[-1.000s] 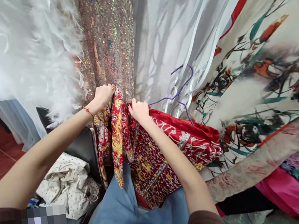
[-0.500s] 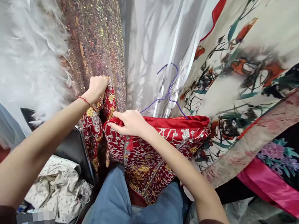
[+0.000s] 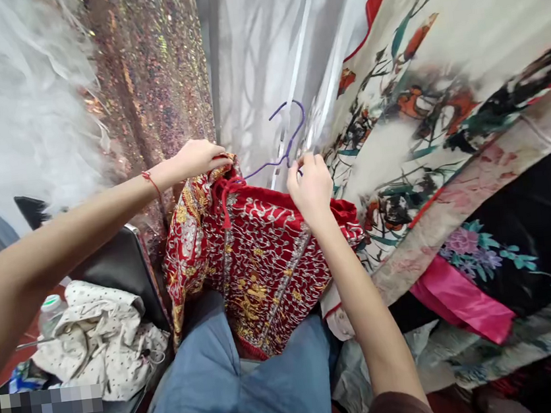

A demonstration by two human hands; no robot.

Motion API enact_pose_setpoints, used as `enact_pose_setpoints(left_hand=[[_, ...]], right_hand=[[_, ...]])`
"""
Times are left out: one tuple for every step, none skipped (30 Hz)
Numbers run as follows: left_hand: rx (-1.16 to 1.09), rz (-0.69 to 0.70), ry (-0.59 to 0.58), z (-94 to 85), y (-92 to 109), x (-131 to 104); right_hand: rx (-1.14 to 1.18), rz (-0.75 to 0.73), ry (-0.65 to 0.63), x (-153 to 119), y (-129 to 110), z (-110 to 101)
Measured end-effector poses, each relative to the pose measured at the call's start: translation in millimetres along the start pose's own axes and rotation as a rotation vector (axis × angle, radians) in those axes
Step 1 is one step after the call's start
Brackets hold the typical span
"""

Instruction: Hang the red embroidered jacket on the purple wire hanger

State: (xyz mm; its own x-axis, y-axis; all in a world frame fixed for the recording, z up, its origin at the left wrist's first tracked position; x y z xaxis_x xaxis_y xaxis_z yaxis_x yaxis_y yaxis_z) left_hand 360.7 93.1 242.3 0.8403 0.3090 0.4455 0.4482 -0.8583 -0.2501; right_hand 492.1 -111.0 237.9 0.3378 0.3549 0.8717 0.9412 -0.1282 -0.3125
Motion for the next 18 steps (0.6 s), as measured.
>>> enact_pose_setpoints(left_hand=[[0.008,-0.069,0.015,5.6,-10,2],[-0.009,-0.127,0.029,11.2,-18,5],[-0.045,-0.174,0.045,16.7,-25,7],[-0.091,-0.216,0.061,22.0,-31,9],[-0.139,-0.256,0.080,26.8,-34,11],[-0.187,-0.304,0.105,30.7,-38,12],[-0.229,-0.364,0.135,33.9,-41,13],[-0.265,-0.439,0.168,36.3,-46,12],[-0.294,-0.523,0.200,38.0,-51,10],[-0.315,-0.604,0.230,38.8,-57,8],[-0.329,-0.676,0.257,38.5,-62,6],[-0.336,-0.734,0.279,36.9,-68,5],[-0.336,-0.776,0.298,33.8,-75,3],[-0.332,-0.807,0.314,29.5,-83,2],[-0.326,-0.814,0.319,24.8,-90,2],[-0.318,-0.811,0.321,19.4,-98,3],[-0.308,-0.802,0.324,13.7,-106,4],[-0.299,-0.790,0.328,8.1,-113,5]], right_hand=[[-0.006,0.035,-0.021,-2,11,-1],[0.009,0.068,-0.056,-5,18,1],[0.044,0.097,-0.103,-8,22,4],[0.083,0.121,-0.154,-13,23,8],[0.108,0.139,-0.194,-17,22,11],[0.106,0.146,-0.213,-22,19,12],[0.077,0.142,-0.210,-27,16,11],[0.029,0.131,-0.191,-31,12,8],[-0.024,0.118,-0.171,-34,10,5],[-0.069,0.107,-0.159,-37,9,2],[-0.099,0.103,-0.157,-40,11,0],[-0.117,0.103,-0.161,-42,14,-1],[-0.123,0.105,-0.164,-42,19,-2],[-0.113,0.103,-0.164,-41,23,-2],[-0.084,0.094,-0.164,-40,28,-2],[-0.037,0.081,-0.166,-38,31,-2],[0.025,0.066,-0.171,-36,34,-1],[0.092,0.055,-0.181,-34,36,1]])
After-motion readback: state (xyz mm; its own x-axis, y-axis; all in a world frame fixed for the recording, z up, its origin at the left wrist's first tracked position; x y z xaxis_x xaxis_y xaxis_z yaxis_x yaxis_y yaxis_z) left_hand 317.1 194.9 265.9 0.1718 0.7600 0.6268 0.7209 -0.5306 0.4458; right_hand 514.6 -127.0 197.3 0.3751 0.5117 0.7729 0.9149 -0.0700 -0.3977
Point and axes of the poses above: each hand's wrist, its own x-axis towards the middle knuckle, its own z-axis out of the palm, y = z × x, the point moved 9 cm from there along x, towards the middle knuckle, and after that the axes turned 13 degrees about x, right-handed, at the moved point
